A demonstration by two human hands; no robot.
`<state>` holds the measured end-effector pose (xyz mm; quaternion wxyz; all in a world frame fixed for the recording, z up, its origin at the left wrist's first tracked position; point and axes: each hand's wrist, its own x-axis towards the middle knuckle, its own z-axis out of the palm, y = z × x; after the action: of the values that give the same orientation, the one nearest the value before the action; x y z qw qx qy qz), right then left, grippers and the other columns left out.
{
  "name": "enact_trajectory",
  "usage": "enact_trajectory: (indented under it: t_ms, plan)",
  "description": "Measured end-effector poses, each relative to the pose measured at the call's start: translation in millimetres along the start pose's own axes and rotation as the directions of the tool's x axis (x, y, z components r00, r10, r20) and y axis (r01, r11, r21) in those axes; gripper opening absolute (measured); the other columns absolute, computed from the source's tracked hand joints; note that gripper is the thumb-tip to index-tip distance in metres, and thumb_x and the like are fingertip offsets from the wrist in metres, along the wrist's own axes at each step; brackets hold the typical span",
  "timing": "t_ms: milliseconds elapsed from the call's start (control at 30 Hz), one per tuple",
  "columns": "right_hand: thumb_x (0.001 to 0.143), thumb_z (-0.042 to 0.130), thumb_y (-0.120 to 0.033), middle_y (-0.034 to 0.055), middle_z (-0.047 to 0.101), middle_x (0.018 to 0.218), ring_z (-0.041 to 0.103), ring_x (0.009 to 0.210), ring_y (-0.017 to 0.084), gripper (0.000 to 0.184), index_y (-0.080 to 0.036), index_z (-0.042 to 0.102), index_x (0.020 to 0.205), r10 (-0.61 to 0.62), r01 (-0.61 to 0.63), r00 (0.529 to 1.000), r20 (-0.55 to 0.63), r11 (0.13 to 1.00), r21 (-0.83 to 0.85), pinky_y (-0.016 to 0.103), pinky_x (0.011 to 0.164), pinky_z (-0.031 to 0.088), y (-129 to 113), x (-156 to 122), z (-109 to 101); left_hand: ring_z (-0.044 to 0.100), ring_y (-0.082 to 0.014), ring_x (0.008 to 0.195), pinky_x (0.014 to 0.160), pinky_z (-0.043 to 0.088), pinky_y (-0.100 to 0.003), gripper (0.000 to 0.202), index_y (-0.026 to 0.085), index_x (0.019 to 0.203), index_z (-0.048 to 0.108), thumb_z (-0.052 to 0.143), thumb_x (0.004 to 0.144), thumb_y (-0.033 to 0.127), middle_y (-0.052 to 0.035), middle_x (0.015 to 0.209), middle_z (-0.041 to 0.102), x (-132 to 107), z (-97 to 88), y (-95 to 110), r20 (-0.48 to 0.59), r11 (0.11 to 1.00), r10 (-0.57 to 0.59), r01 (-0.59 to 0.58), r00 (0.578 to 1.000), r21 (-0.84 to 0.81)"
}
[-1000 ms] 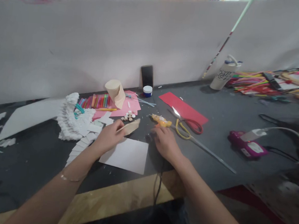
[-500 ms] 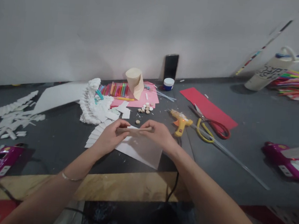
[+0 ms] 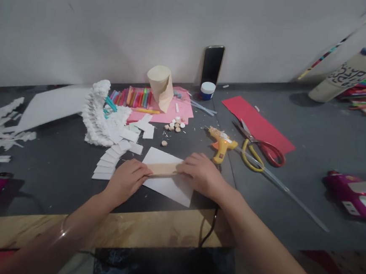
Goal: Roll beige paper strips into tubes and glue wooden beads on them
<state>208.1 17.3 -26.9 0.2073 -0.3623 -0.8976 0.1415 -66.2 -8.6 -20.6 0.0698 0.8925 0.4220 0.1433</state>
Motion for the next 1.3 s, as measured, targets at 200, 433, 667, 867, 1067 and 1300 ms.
enact_trajectory:
  t_ms: [200,433,667,867,1067,1300]
  plan:
    - [0.089,0.057,-0.024,0.0072,0.066,0.089,0.055,0.085,0.019,0.012,-0.021,0.068,0.088,-0.001,0.0,1.0,0.011,0.989,0.149,0.033,0.076,0.039,4,1,-11,0.057,-0.0205,0.085,0.072,0.036,-0.035,0.016,0.021,0.089,0.068,0.055,0.091,0.029,-0.0051,0.089,0.067,2,-3.4,-4,-0.035,0.982,-0.152,0.147,0.988,-0.121]
    - [0.092,0.053,-0.031,0.0086,0.064,0.094,0.053,0.086,0.019,0.021,-0.02,0.066,0.081,0.08,-0.079,0.997,0.003,0.98,0.182,0.035,0.08,0.04,8,-1,-9,0.058,-0.0207,0.085,0.075,0.034,-0.036,0.015,0.022,0.08,0.07,0.06,0.088,0.03,-0.0024,0.085,0.067,4,-3.8,-4,-0.006,0.923,-0.319,0.31,0.948,-0.228]
    - [0.09,0.057,-0.031,0.0087,0.064,0.09,0.051,0.082,0.02,0.023,-0.018,0.065,0.074,0.159,-0.156,0.987,-0.013,0.981,0.118,0.034,0.074,0.039,10,-1,0,0.057,-0.0187,0.078,0.073,0.036,-0.033,0.019,0.019,0.071,0.064,0.061,0.086,0.031,-0.0014,0.076,0.064,7,-3.3,-3,0.001,0.871,-0.4,0.381,0.917,-0.31]
    - [0.087,0.06,-0.029,0.0077,0.064,0.086,0.051,0.078,0.019,0.022,-0.018,0.063,0.068,0.208,-0.206,0.978,-0.006,0.971,0.119,0.033,0.073,0.038,5,2,-1,0.056,-0.0173,0.077,0.072,0.034,-0.032,0.023,0.019,0.065,0.059,0.06,0.085,0.03,-0.0001,0.072,0.061,11,-5.3,0,0.025,0.857,-0.441,0.429,0.897,-0.287]
    - [0.083,0.064,-0.028,0.007,0.063,0.081,0.053,0.077,0.02,0.025,-0.018,0.055,0.061,0.295,-0.293,0.956,-0.007,0.952,0.09,0.033,0.072,0.037,1,5,-1,0.056,-0.0172,0.079,0.076,0.034,-0.034,0.024,0.018,0.062,0.055,0.061,0.083,0.029,0.0013,0.072,0.06,14,-6.4,3,0.05,0.846,-0.476,0.472,0.878,-0.249]
    - [0.074,0.068,-0.027,0.0049,0.061,0.082,0.053,0.076,0.021,0.02,-0.019,0.053,0.085,0.473,-0.468,0.88,-0.04,0.879,0.091,0.032,0.067,0.037,-3,6,2,0.059,-0.0198,0.086,0.08,0.04,-0.037,0.012,0.018,0.08,0.058,0.066,0.079,0.026,-0.0023,0.086,0.061,9,-3.5,6,-0.092,0.88,-0.464,0.446,0.881,-0.163]
